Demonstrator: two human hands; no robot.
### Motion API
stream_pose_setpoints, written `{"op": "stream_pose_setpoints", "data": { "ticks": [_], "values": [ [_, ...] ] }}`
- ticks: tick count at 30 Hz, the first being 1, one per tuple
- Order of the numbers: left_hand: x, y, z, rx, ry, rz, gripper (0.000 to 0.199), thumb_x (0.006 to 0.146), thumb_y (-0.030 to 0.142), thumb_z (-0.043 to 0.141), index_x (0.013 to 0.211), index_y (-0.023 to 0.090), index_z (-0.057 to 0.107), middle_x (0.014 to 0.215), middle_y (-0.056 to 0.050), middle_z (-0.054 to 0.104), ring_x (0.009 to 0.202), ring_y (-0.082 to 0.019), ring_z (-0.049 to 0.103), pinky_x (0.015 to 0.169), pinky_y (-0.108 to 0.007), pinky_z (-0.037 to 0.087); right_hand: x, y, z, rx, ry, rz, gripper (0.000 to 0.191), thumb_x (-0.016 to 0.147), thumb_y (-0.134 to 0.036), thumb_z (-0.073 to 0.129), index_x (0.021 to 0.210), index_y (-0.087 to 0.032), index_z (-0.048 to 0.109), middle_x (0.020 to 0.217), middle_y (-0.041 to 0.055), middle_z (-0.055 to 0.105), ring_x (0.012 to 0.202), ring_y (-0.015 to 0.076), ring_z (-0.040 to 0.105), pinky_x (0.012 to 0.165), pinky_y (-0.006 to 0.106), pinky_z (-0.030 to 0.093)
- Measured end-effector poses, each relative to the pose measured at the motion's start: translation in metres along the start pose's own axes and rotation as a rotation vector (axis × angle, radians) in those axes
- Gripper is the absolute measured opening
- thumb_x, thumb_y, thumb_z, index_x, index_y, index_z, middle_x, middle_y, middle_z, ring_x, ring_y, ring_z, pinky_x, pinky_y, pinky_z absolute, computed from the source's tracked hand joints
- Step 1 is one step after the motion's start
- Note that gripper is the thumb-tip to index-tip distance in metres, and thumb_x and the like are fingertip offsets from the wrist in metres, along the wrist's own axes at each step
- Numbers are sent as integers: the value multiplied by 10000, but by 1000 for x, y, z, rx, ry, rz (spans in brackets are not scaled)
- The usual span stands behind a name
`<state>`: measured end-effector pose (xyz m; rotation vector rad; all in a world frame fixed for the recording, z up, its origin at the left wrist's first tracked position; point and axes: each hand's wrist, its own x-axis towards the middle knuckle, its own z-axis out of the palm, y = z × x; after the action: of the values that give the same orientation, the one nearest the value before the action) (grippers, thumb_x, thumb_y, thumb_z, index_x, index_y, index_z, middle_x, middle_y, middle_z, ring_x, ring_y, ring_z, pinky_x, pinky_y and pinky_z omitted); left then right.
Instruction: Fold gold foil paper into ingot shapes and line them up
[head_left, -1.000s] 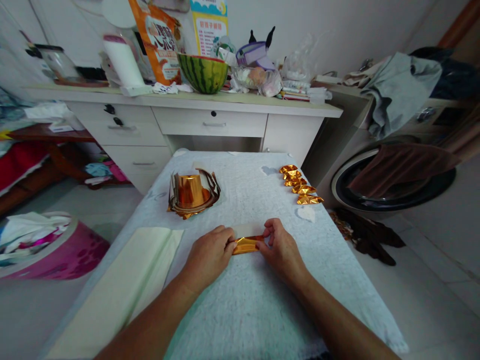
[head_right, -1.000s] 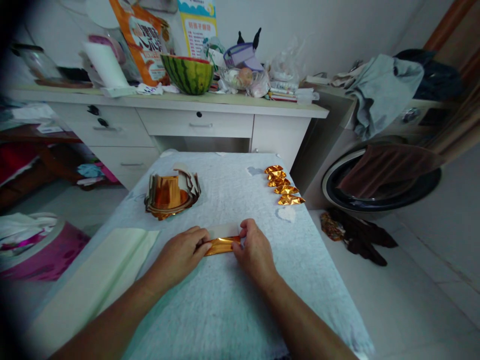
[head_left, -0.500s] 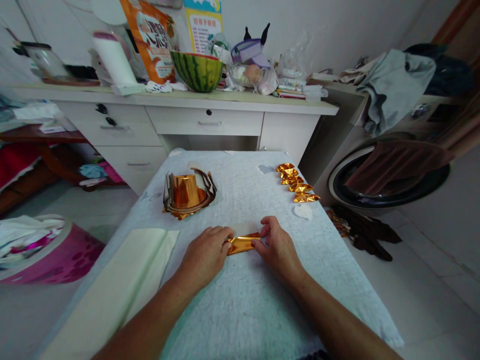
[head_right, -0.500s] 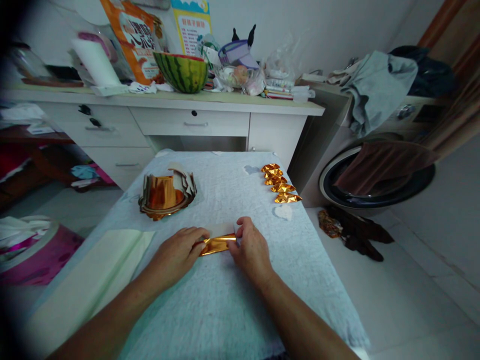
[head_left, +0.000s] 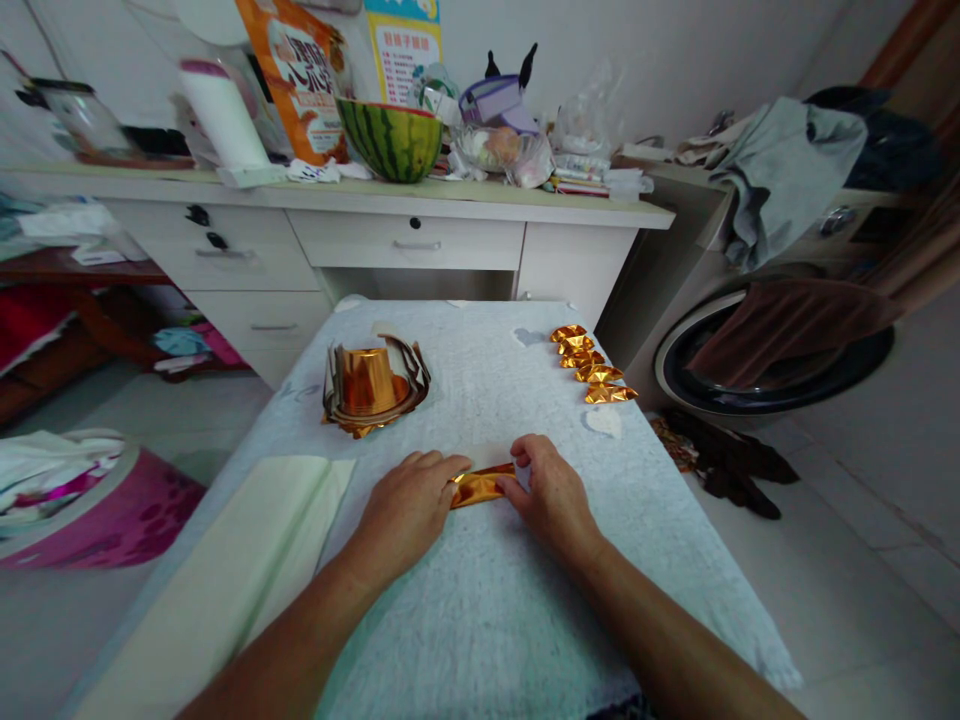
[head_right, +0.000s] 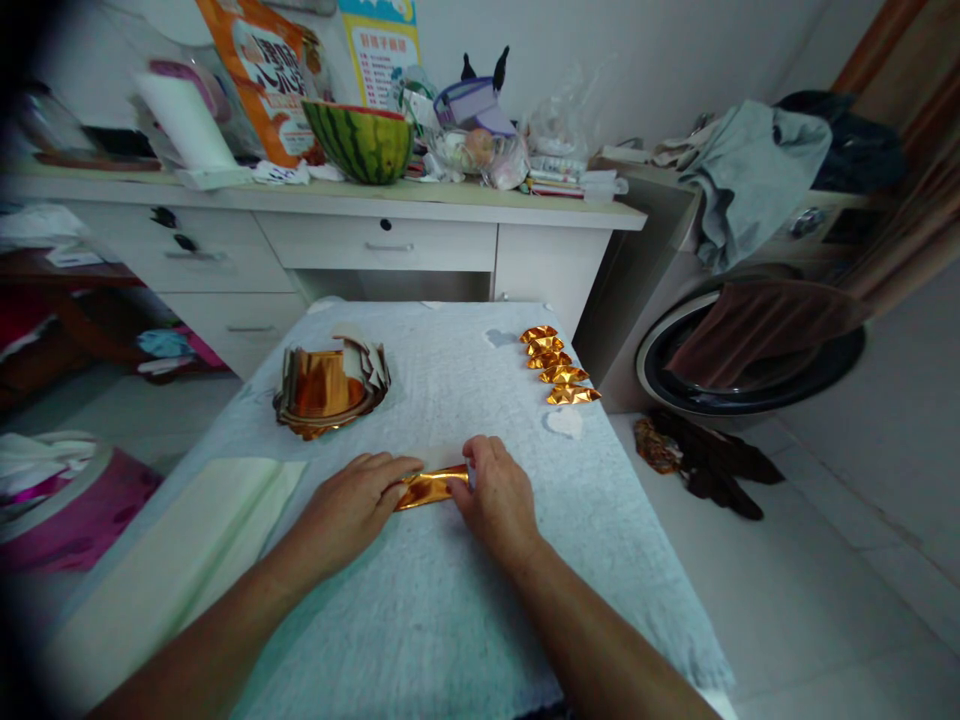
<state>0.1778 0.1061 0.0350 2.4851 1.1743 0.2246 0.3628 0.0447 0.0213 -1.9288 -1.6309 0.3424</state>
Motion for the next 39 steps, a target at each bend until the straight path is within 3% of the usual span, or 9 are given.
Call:
{"op": "stream_pose_setpoints", "data": {
  "ticks": [12, 19, 24, 29, 39],
  "values": [
    [-1, -1, 1, -12, 28, 12, 338, 897, 201, 419, 1151, 290, 624, 975, -42, 640, 978, -213, 561, 860, -326, 427, -1, -2, -2, -70, -43, -65, 210, 797, -223, 638, 998, -249, 584, 968, 20, 575, 811, 168, 576, 706, 270, 432],
    [1, -3, 2, -57, 34, -16, 327, 889, 211, 437, 1158, 263, 615, 1036, -46, 641, 1009, -215, 560, 895, -339, 421, -1, -2, -3, -65, -73, -63, 108, 792, -209, 636, 892, -221, 595, 901, 13, 571, 824, 166, 562, 742, 277, 431],
    [1, -3, 2, -3, 115, -83, 332, 849, 253, 514, 1172, 201, 573, 1075, -75, 602, 1049, -242, 520, 932, -361, 405, -2, -1, 1, -87, 13, -40, 221, 780, -205, 627, 996, -184, 588, 992, 70, 551, 920, 212, 530, 832, 330, 435],
    [-1, -4, -1, 113, 184, -152, 318, 797, 362, 585, 1037, 155, 560, 1026, -94, 547, 997, -275, 480, 894, -396, 412, -1, 2, 2, -148, 49, -62, 225, 756, -249, 668, 967, -184, 628, 1030, 94, 546, 959, 254, 479, 871, 391, 395],
    [2, -9, 1, 23, 182, -133, 219, 768, 355, 609, 916, 201, 558, 948, -50, 524, 923, -244, 471, 832, -363, 401, 3, 4, 0, -59, -21, -25, 140, 718, -213, 709, 810, -210, 603, 937, 36, 580, 913, 223, 476, 810, 343, 341]
  ]
}}
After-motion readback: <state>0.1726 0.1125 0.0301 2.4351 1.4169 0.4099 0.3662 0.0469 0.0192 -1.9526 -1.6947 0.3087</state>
